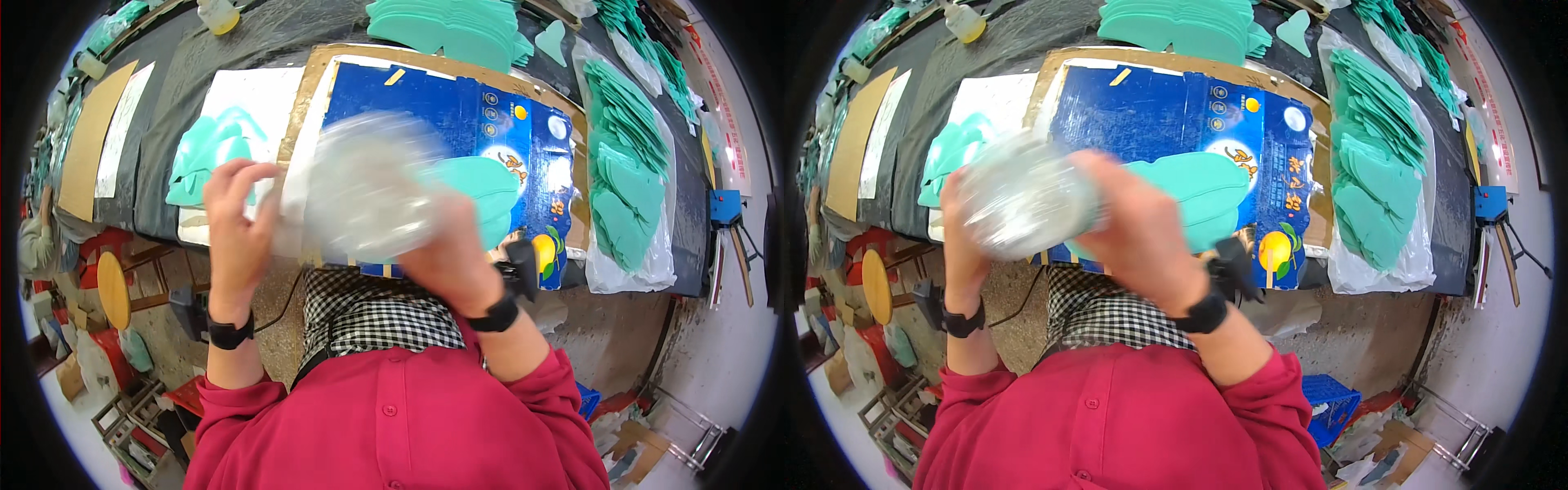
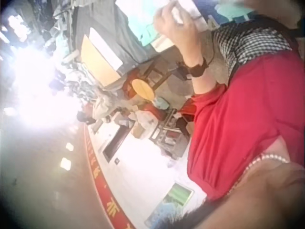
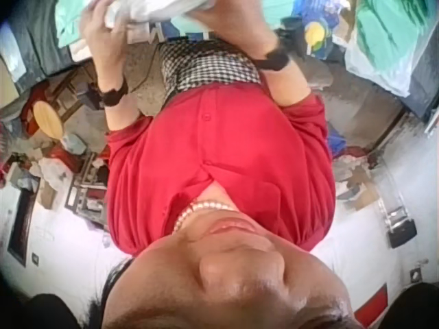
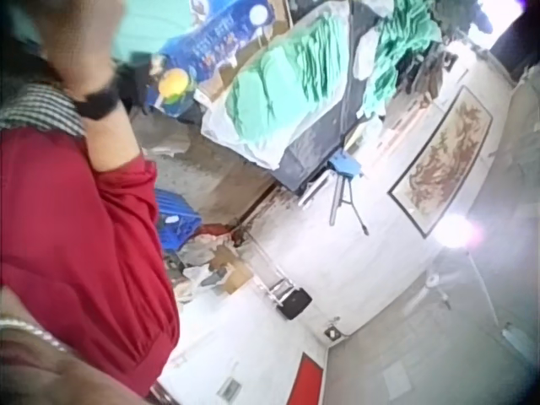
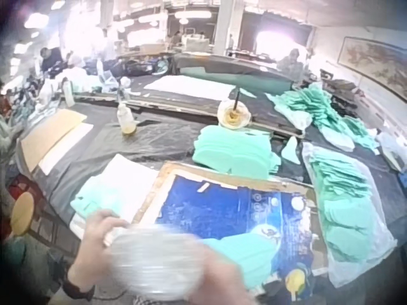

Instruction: Applying adhesive to green foam shoe components using a squeeze bottle.

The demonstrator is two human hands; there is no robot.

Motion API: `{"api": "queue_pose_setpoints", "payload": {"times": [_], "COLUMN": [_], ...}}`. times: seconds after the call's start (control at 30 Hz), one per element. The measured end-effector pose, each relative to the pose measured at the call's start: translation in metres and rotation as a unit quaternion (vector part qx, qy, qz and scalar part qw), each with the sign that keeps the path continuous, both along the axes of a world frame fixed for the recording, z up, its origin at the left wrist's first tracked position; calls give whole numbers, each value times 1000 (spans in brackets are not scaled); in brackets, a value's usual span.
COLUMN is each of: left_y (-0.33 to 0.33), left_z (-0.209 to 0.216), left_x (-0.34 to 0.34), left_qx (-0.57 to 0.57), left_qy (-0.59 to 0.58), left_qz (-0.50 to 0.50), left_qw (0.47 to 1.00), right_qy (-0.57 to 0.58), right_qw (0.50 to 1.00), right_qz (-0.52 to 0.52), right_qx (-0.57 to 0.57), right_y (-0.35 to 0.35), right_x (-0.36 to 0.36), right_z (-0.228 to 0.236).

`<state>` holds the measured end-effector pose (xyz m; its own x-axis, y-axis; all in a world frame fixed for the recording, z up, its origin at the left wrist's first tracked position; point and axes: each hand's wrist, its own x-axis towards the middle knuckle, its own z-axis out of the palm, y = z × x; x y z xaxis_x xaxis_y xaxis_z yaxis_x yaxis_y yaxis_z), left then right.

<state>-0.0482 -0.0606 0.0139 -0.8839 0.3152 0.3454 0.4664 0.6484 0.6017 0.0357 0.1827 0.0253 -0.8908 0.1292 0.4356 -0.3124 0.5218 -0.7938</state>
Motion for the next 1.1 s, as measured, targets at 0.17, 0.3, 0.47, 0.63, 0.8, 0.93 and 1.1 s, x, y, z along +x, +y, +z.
{"api": "queue_pose_setpoints", "payload": {"times": [0.17,0.3,0.47,0.63,0.8,0.93,1.1], "left_y": [72,91,105,112,125,145,178], "left_z": [9,3,-2,-10,-2,-3,-4], "left_x": [8,13,21,20,12,19,2], "left_qx": [-126,-168,-174,-182,-214,-179,-200], "left_qy": [14,-27,-52,-41,-151,-101,-34], "left_qz": [-116,-139,-100,-94,-110,-105,-168], "left_qw": [985,976,978,978,959,973,965], "right_qy": [-63,-33,28,41,45,49,49], "right_qw": [967,958,882,869,863,866,859], "right_qz": [-193,-261,-258,-265,-266,-261,-265], "right_qx": [-155,-116,-393,-416,-428,-424,-435], "right_y": [130,167,174,181,178,176,173], "right_x": [23,47,92,119,133,143,154], "right_z": [10,8,-6,-12,-13,-12,-12]}}
